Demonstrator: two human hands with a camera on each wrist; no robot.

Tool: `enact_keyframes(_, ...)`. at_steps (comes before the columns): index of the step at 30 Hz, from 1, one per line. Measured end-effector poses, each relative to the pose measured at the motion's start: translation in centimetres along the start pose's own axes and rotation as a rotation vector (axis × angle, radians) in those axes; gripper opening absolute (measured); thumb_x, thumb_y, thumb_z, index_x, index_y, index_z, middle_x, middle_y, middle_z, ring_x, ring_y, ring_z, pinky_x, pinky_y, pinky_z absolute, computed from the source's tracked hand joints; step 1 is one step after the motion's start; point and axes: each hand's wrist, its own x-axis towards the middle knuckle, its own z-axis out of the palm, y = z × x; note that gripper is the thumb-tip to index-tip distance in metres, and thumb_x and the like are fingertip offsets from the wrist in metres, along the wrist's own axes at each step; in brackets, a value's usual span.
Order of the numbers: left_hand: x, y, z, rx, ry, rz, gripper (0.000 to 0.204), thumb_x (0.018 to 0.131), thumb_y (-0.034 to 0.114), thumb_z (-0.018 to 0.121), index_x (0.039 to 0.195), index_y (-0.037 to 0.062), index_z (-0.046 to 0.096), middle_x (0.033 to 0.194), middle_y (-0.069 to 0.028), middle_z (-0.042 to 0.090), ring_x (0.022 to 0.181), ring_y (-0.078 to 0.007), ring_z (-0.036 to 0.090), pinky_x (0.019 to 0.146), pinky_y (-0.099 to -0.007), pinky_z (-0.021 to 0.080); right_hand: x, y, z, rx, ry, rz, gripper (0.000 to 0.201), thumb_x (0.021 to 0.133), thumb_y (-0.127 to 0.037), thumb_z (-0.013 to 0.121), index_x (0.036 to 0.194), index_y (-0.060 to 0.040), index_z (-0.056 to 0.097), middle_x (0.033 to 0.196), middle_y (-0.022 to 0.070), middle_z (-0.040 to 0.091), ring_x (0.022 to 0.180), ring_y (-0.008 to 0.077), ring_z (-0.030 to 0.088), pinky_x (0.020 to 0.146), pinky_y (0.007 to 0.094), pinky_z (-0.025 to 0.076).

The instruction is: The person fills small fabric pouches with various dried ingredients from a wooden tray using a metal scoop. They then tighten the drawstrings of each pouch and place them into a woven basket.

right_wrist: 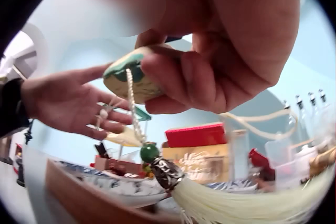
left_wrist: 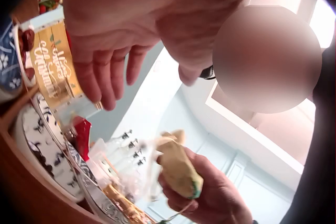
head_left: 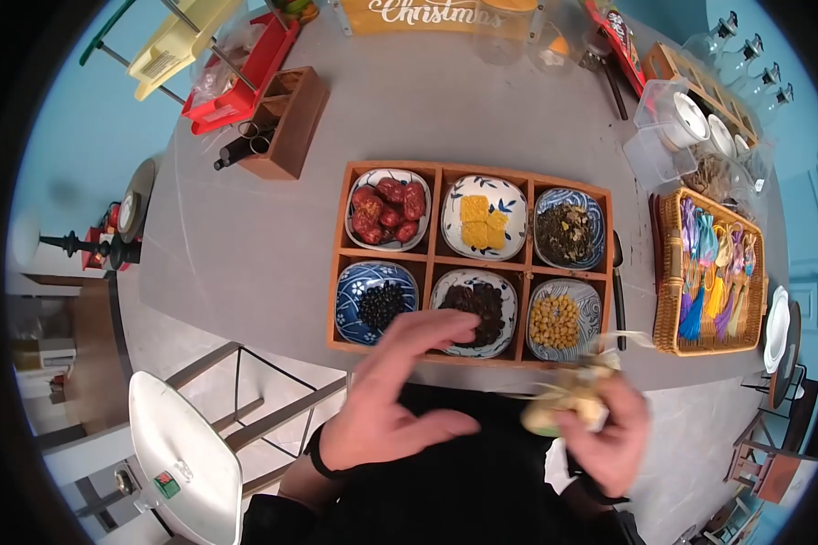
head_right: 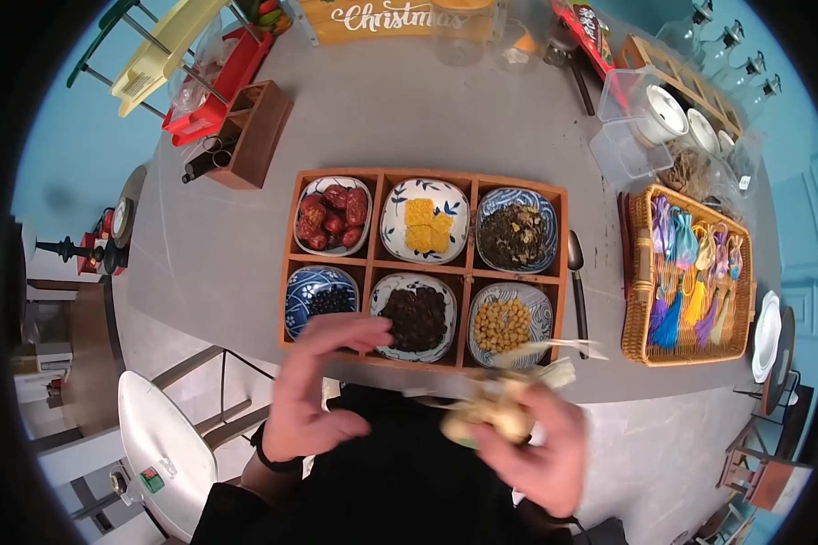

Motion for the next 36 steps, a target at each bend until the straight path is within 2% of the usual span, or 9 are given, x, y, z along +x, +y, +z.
enact_keyframes(5,-0.4,-1.1,2.4,0.077,-0.103,-0.249,0.048,0.079,0.009,0.076,0.120,0.0012,0.052,0.108,-0.0129,0.062,0.091,-0.0221,0.066,0.083,-0.0310,0.051,1.1,0.7,5.2,0.039,-0.087,0.080,0.037,0.074,-0.010,0.078,0.103,-0.0004,0.058,0.088,0.0141,0.064,0.075,0.0300,0.066,0.066,0.0344,0.052)
enact_keyframes(12,-1.2,-2.6,2.4,-0.385,-0.087,-0.428,0.034,0.088,0.001,0.064,0.121,-0.0005,0.054,0.106,-0.0101,0.063,0.096,-0.0141,0.061,0.087,-0.0284,0.049,0.2,2.5,5.5,0.393,-0.247,0.194,0.039,0.077,-0.008,0.078,0.109,0.0002,0.057,0.093,0.0117,0.065,0.081,0.0220,0.066,0.070,0.0313,0.051)
enact_keyframes(16,-0.8,-2.0,1.4,-0.413,-0.140,-0.378,0.034,0.086,-0.002,0.062,0.120,0.0006,0.057,0.105,-0.0100,0.063,0.096,-0.0162,0.061,0.086,-0.0295,0.049,0.1,3.0,5.3,0.542,-0.286,0.253,0.039,0.077,-0.008,0.078,0.110,-0.0002,0.058,0.102,0.0102,0.064,0.087,0.0188,0.064,0.073,0.0302,0.051)
enact_keyframes(18,-0.2,-1.3,0.7,-0.006,-0.310,-0.202,0.036,0.083,-0.003,0.065,0.118,0.0040,0.061,0.101,-0.0092,0.063,0.094,-0.0211,0.061,0.082,-0.0326,0.048,0.7,2.1,3.9,0.303,-0.155,0.016,0.042,0.074,-0.007,0.079,0.111,-0.0007,0.059,0.109,0.0107,0.061,0.092,0.0201,0.061,0.075,0.0301,0.050)
enact_keyframes(22,0.3,-1.0,0.9,0.116,-0.400,-0.070,0.040,0.073,-0.001,0.074,0.112,0.0069,0.068,0.097,-0.0041,0.066,0.086,-0.0233,0.060,0.077,-0.0348,0.046,2.1,0.9,2.3,0.134,-0.034,-0.090,0.042,0.072,-0.007,0.079,0.110,-0.0007,0.062,0.111,0.0126,0.060,0.092,0.0227,0.060,0.076,0.0317,0.050)
enact_keyframes(24,0.5,-0.8,1.1,0.121,-0.415,-0.055,0.042,0.074,0.001,0.073,0.115,0.0085,0.068,0.095,-0.0045,0.065,0.087,-0.0241,0.059,0.076,-0.0337,0.045,2.4,1.3,2.9,0.186,-0.129,-0.093,0.038,0.075,-0.005,0.076,0.110,0.0008,0.062,0.101,0.0113,0.063,0.084,0.0185,0.061,0.072,0.0292,0.050)
enact_keyframes(26,0.4,-0.6,1.4,0.090,-0.342,-0.091,0.042,0.075,0.001,0.073,0.115,0.0077,0.066,0.093,-0.0049,0.065,0.085,-0.0243,0.059,0.078,-0.0343,0.044,2.0,1.3,3.1,0.463,-0.268,0.180,0.035,0.079,-0.004,0.075,0.111,0.0020,0.061,0.088,0.0088,0.064,0.074,0.0135,0.061,0.067,0.0257,0.048)
enact_keyframes(34,0.0,0.4,0.7,0.081,-0.454,-0.028,0.028,0.077,0.006,0.075,0.104,0.0088,0.065,0.090,-0.0023,0.065,0.083,-0.0234,0.057,0.077,-0.0343,0.042,1.5,2.1,2.2,0.298,-0.686,0.203,0.021,0.078,-0.001,0.067,0.099,-0.0027,0.062,0.068,0.0040,0.056,0.054,0.0090,0.049,0.050,0.0257,0.037)
enact_keyframes(36,0.3,-0.2,0.5,0.021,-0.497,-0.080,0.028,0.076,0.007,0.076,0.101,0.0074,0.065,0.091,-0.0037,0.063,0.083,-0.0242,0.056,0.079,-0.0337,0.042,1.4,2.5,2.7,0.370,-0.594,0.140,0.019,0.077,-0.001,0.069,0.095,-0.0025,0.062,0.066,0.0043,0.052,0.049,0.0090,0.044,0.047,0.0270,0.033)
